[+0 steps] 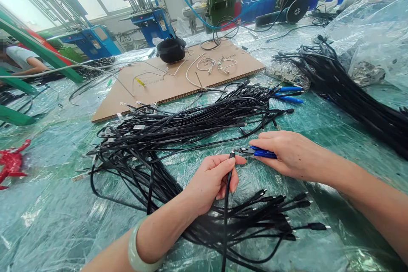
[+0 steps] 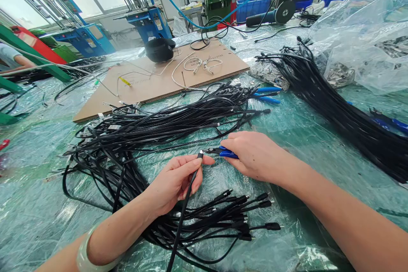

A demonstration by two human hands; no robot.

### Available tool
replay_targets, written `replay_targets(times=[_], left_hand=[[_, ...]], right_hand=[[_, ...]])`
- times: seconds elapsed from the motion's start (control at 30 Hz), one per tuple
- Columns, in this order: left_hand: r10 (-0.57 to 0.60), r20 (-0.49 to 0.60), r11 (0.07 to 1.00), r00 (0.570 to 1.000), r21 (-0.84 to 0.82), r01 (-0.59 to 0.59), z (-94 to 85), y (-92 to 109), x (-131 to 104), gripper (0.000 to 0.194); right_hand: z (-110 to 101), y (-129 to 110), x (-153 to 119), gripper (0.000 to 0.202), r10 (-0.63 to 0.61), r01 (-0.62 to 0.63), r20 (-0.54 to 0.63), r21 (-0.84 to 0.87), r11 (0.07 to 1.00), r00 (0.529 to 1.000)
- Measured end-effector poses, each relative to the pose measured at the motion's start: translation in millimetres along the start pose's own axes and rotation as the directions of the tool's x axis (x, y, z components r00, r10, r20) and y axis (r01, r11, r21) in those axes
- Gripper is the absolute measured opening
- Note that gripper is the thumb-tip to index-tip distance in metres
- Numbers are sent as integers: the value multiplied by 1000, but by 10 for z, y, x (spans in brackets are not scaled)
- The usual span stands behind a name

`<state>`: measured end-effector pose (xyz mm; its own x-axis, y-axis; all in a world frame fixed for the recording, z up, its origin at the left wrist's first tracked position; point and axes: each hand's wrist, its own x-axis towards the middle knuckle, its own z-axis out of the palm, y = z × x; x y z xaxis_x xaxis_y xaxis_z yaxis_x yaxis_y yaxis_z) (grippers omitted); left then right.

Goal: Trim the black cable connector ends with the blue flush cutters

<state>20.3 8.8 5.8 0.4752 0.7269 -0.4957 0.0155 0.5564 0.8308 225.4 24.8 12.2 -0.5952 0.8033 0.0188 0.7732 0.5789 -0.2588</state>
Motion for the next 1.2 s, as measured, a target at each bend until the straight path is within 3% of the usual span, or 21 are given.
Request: replay_targets(times=[0.37,0.8,1.2], left_hand=[[-12,-4,1000,1000,-7,12,-1,-4,9,33],[2,-1,1000,1000,18,-2,-2,1,5,33],[9,5,1000,1000,29,-9,6,0,-1,31]], right_hand=[[0,-30,4,15,3,-3,-7,-53,999,1000],[-3,-11,-1,15,-27,27,0,11,1000,1000],[-22,-21,27,16,-5,3,81,22,1000,997]])
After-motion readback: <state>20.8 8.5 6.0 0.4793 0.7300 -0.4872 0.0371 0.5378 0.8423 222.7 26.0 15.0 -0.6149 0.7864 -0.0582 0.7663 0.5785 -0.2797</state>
